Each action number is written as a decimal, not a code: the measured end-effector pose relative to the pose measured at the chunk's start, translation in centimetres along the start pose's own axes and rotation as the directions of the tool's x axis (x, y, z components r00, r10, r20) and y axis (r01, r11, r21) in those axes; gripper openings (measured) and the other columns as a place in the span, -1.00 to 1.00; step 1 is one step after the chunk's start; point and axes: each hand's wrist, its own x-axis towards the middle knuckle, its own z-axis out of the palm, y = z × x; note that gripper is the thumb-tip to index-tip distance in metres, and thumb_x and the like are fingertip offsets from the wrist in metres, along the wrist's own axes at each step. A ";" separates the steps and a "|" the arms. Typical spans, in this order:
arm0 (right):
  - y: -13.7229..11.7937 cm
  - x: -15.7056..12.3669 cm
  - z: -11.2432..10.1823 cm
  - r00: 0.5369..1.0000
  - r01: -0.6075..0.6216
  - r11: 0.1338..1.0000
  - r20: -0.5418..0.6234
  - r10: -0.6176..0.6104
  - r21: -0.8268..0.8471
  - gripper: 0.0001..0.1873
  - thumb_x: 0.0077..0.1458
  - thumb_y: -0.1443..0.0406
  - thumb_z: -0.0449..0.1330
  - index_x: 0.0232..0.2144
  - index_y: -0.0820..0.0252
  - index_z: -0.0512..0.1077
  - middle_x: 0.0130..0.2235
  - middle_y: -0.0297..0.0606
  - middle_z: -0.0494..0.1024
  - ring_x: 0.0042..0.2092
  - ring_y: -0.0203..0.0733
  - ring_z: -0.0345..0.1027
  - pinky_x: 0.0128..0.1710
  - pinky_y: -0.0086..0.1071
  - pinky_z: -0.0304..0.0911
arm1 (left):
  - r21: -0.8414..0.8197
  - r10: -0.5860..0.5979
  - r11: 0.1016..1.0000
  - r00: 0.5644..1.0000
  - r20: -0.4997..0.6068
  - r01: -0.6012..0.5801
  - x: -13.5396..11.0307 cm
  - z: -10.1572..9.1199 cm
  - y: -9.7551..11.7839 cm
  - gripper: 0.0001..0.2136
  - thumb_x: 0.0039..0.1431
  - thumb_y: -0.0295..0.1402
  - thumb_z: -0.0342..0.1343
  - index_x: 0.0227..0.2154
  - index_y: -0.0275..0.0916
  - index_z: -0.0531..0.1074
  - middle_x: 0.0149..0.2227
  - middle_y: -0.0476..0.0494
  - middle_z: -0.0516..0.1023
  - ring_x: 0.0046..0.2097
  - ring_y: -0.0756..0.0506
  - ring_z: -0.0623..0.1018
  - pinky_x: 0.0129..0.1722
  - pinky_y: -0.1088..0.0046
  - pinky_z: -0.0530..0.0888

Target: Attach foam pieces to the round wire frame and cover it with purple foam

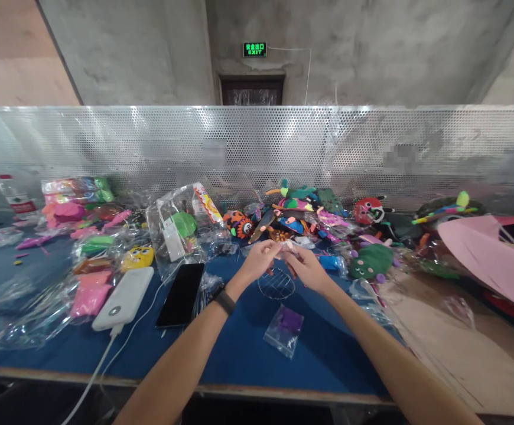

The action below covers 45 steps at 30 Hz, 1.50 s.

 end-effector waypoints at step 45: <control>0.5 -0.1 0.9 0.974 -0.069 0.996 0.212 0.081 -0.064 -0.65 0.03 0.38 -0.12 -0.74 0.22 0.23 -0.64 -0.34 0.28 -0.53 -0.32 0.16 -0.49 -0.45 0.09 | -0.198 -0.115 0.974 0.993 0.002 0.113 0.4 0.3 -0.5 -0.68 0.04 -0.06 0.07 -0.48 -0.26 0.34 -0.52 -0.01 0.40 -0.49 0.02 0.42 -0.52 0.55 0.36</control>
